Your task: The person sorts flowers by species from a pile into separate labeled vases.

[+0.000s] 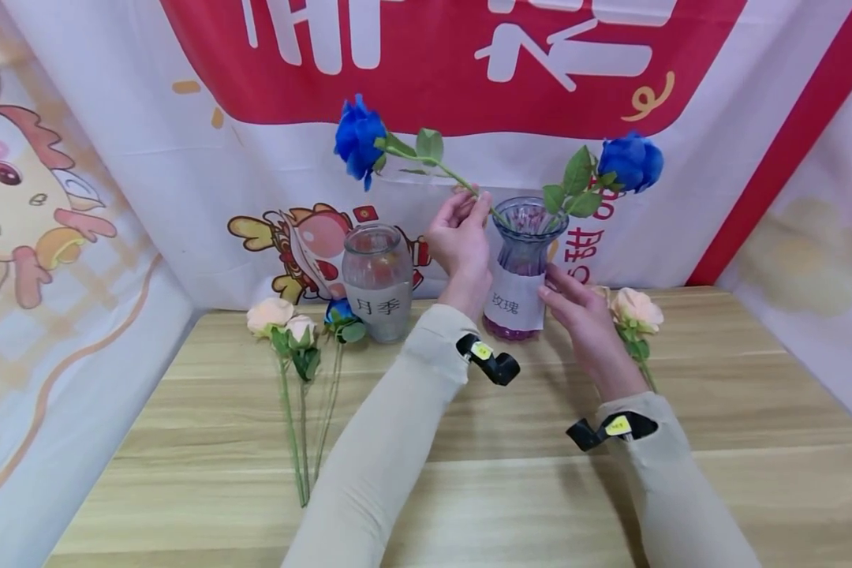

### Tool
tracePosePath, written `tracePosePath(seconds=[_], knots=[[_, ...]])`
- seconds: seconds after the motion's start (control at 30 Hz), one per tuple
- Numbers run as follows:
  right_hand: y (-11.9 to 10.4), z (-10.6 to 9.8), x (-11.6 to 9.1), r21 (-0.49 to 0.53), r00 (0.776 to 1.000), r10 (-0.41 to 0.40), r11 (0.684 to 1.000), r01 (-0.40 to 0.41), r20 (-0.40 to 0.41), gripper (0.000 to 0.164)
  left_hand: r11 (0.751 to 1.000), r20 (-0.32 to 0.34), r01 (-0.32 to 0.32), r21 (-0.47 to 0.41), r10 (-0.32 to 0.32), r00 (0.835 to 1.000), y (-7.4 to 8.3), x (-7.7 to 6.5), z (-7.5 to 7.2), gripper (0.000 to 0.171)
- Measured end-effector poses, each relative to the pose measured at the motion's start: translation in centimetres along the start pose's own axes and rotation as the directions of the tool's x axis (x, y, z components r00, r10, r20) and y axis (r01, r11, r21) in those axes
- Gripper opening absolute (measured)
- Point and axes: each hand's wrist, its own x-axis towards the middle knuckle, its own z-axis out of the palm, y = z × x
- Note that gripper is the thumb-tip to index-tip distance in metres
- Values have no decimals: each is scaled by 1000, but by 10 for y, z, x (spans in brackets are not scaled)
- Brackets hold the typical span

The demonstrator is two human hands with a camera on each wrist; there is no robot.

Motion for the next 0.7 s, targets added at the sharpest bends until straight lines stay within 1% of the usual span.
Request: tracePosePath(seconds=[0.13,0.2,0.27,0.47,0.6,0.7], knots=[[-1,0,0,11,1000,-6,1000,6,-2,68,998,-38,-24,60,26,999,-6,0,5,15],[-1,0,-1,13,1000,-9,1000,9,-5,67,995,-36,-41,91,45,998,-7,0,7,12],[-1,1,-1,14,1000,-9,1000,9,-3,67,991,-32,-45,124,49,998,-8,0,6,9],[-1,3,0,11,1000,-15,1000,15,0,66,973,-21,-16,229,21,1000,-10,-1,5,7],[1,4,0,13,1000,-26,1000,26,-4,67,965,-29,-7,261,15,999,-10,-2,6,12],[1,3,1,2,1000,-26,1000,26,-9,68,967,-41,13,256,-2,999,-11,-4,8,18]])
